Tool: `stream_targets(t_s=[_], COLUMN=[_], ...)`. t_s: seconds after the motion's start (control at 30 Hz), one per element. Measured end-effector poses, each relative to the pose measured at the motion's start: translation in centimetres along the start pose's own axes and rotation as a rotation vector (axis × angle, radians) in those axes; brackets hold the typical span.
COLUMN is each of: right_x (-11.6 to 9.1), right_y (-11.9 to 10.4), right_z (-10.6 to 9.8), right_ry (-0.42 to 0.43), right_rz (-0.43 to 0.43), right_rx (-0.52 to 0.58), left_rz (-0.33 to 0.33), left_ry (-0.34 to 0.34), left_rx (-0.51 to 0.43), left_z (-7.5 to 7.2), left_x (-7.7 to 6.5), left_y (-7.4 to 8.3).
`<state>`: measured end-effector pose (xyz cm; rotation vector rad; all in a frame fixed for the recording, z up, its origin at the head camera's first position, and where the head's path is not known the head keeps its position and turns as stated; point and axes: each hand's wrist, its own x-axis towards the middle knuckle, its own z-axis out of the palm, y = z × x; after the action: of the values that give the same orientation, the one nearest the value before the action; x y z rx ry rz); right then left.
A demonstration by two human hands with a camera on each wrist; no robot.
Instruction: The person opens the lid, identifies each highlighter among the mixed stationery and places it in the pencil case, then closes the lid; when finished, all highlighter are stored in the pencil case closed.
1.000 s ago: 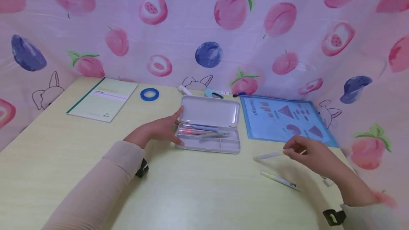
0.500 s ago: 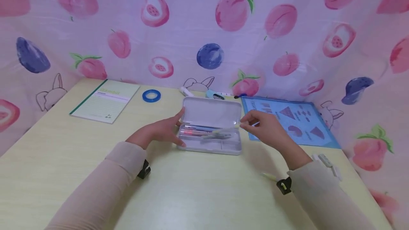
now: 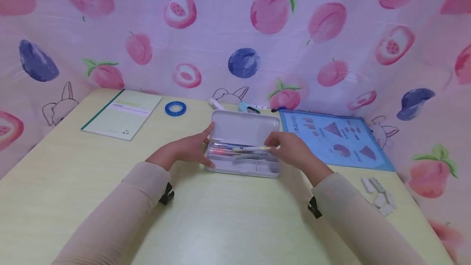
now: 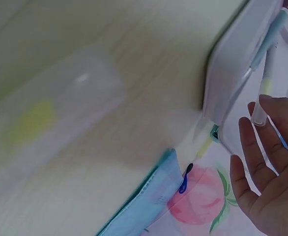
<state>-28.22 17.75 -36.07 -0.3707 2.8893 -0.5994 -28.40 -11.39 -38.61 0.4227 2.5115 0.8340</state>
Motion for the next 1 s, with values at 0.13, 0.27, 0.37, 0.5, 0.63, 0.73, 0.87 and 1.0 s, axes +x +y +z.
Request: stream_targets(t_s=[0.13,0.27,0.37,0.5,0.63,0.73,0.87,1.0], right_x=[0.4,0.5,0.4,0.0,-0.7,-1.6,-3.4,-5.9], right_y=[0.0,0.1,0.1,-0.2,-0.1,0.3,1.2,2.4], right_z=[0.8,1.3,1.3,1.0,0.7,0.4,-0.1,-0.7], right_ry=[-0.024,-0.009,0.002,0.000,0.006,0.024,0.028,-0.012], right_rz=[0.012,-0.031,-0.034,-0.011,-0.020,-0.067,-0.111,-0.093], right_rx=[-0.077,-0.158,-0.169,-0.170,-0.201,-0.246,-0.289,-0.282], left_rz=[-0.006,-0.007,-0.005,-0.007,-0.015,-0.016,-0.015,-0.008], left_ry=[0.000,-0.002,-0.003,0.001,0.001,-0.001,-0.003,-0.006], left_rx=[0.000,-0.008,-0.009,-0.009,-0.013,-0.012,-0.011,-0.007], left_z=[0.0,0.0,0.0,0.0,-0.1,0.0,0.0,0.0], left_x=[-0.1,-0.1,-0.1,-0.2,-0.2,-0.2,-0.1,-0.1], left_y=[0.2,0.3,0.2,0.2,0.1,0.1,0.1,0.2])
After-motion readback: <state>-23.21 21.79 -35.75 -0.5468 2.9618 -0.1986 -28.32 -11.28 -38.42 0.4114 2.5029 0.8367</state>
